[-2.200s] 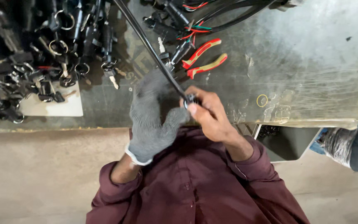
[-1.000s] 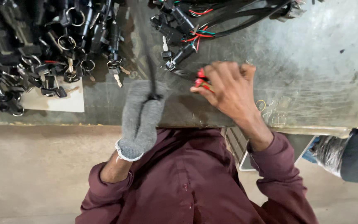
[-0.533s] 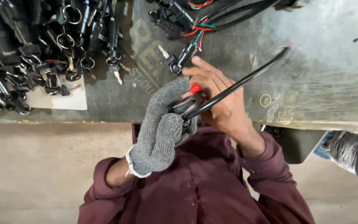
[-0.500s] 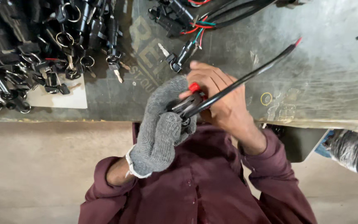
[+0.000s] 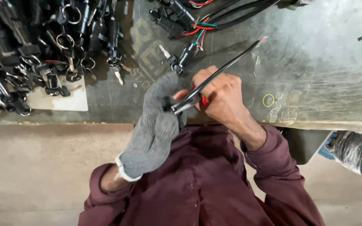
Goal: The person sits at a workbench covered with black cable assemblies and uses pliers to strip the insulation from the ends of black cables, pulling off the cut insulation pieces. They then gather the processed cables and arrange them into bundles on the bench.
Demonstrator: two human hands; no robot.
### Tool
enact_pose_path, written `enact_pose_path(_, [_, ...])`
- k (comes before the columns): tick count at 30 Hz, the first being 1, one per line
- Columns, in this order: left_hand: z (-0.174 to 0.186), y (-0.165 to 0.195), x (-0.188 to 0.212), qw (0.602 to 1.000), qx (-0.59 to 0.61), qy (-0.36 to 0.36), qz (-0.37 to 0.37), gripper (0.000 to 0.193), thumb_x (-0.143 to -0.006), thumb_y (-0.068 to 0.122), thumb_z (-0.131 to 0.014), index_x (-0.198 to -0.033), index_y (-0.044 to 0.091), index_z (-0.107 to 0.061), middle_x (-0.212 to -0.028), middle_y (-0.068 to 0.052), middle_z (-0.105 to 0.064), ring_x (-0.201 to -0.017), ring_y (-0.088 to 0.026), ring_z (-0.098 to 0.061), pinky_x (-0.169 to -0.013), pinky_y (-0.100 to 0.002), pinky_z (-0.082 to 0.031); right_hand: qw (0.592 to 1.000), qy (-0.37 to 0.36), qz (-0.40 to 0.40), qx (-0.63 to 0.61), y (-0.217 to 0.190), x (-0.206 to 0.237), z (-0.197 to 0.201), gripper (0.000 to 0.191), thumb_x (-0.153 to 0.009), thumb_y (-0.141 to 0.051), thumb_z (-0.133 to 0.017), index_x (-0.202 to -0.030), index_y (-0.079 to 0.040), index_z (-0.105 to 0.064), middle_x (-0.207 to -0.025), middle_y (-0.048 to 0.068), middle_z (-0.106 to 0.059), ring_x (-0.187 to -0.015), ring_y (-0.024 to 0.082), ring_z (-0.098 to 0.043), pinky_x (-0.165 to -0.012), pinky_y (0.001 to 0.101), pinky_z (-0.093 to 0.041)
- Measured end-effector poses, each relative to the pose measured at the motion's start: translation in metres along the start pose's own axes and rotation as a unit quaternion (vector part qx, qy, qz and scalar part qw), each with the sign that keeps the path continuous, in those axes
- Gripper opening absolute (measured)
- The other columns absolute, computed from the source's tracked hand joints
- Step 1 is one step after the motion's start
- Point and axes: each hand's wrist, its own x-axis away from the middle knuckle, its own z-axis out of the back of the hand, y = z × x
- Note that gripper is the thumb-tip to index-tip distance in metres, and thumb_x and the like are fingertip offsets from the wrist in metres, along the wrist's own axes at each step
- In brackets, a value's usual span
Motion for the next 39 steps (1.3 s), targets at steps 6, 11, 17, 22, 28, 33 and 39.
enact_pose_path(6, [0.000, 0.010, -0.008, 0.942, -0.313, -0.003, -0.124, 0.067, -0.091, 0.011, -0.074, -0.146, -0.002, -0.038, -0.136, -0.022, -0.055, -0.123, -0.035, -0.059, -0.101, -0.041, -0.050, 0.987, 0.023, 0.063, -0.145, 0.002, 0.007, 0.008, 0.027, -0.079, -0.007, -0.076, -0.101, -0.004, -0.060, -0.098, 0.013, -0.065, -0.092, 0.035, -0.066, -0.074, 0.0412, -0.055])
enact_pose_path(11, [-0.002, -0.021, -0.006, 0.919, -0.369, 0.054, -0.131, 0.071, -0.092, 0.010, -0.080, -0.152, 0.001, -0.043, -0.129, -0.015, -0.066, -0.111, -0.034, -0.065, -0.097, -0.042, -0.054, 0.992, -0.019, -0.027, -0.118, -0.011, 0.014, 0.003, 0.032, -0.077, -0.016, -0.083, -0.097, -0.006, -0.061, -0.091, 0.011, -0.062, -0.083, 0.033, -0.063, -0.067, 0.0428, -0.050])
enact_pose_path(17, [-0.002, -0.034, 0.002, 0.781, -0.573, 0.098, -0.226, 0.061, -0.093, 0.009, -0.076, -0.147, 0.003, -0.048, -0.133, -0.014, -0.066, -0.114, -0.037, -0.064, -0.096, -0.047, -0.051, 0.996, -0.024, -0.088, -0.020, -0.021, 0.029, 0.007, 0.038, -0.074, -0.025, -0.087, -0.088, -0.007, -0.057, -0.082, 0.009, -0.061, -0.077, 0.031, -0.063, -0.060, 0.0442, -0.046])
enact_pose_path(22, [0.004, -0.035, -0.001, 0.754, -0.624, 0.089, -0.185, 0.058, -0.092, 0.007, -0.073, -0.147, 0.005, -0.055, -0.130, -0.015, -0.065, -0.106, -0.037, -0.064, -0.090, -0.047, -0.052, 0.992, -0.016, -0.123, -0.001, -0.022, 0.041, -0.003, 0.036, -0.074, -0.017, -0.082, -0.097, -0.009, -0.056, -0.087, 0.008, -0.064, -0.084, 0.031, -0.066, -0.064, 0.0446, -0.047])
enact_pose_path(28, [0.005, -0.023, -0.003, 0.750, -0.621, 0.075, -0.214, 0.068, -0.088, 0.010, -0.072, -0.150, 0.002, -0.047, -0.136, -0.020, -0.062, -0.108, -0.039, -0.064, -0.092, -0.049, -0.052, 0.987, -0.020, -0.124, -0.101, -0.032, 0.044, -0.008, 0.043, -0.075, -0.023, -0.085, -0.100, -0.004, -0.055, -0.088, 0.012, -0.063, -0.082, 0.034, -0.063, -0.068, 0.0447, -0.049])
enact_pose_path(33, [0.009, 0.010, -0.008, 0.917, -0.391, 0.007, -0.077, 0.070, -0.093, 0.018, -0.077, -0.154, 0.002, -0.045, -0.115, -0.013, -0.066, -0.095, -0.029, -0.067, -0.085, -0.039, -0.054, 0.991, 0.024, -0.125, -0.041, -0.027, 0.027, -0.012, 0.039, -0.076, -0.026, -0.089, -0.085, -0.005, -0.057, -0.078, 0.011, -0.060, -0.072, 0.033, -0.062, -0.063, 0.0436, -0.047])
enact_pose_path(39, [0.020, 0.024, -0.007, 0.971, -0.169, -0.162, 0.038, 0.070, -0.095, 0.021, -0.075, -0.157, 0.006, -0.048, -0.102, -0.009, -0.068, -0.086, -0.021, -0.066, -0.086, -0.033, -0.059, 0.971, -0.053, 0.033, -0.229, 0.001, 0.013, -0.008, 0.032, -0.071, -0.018, -0.084, -0.081, -0.006, -0.057, -0.080, 0.007, -0.060, -0.078, 0.027, -0.062, -0.073, 0.0395, -0.042])
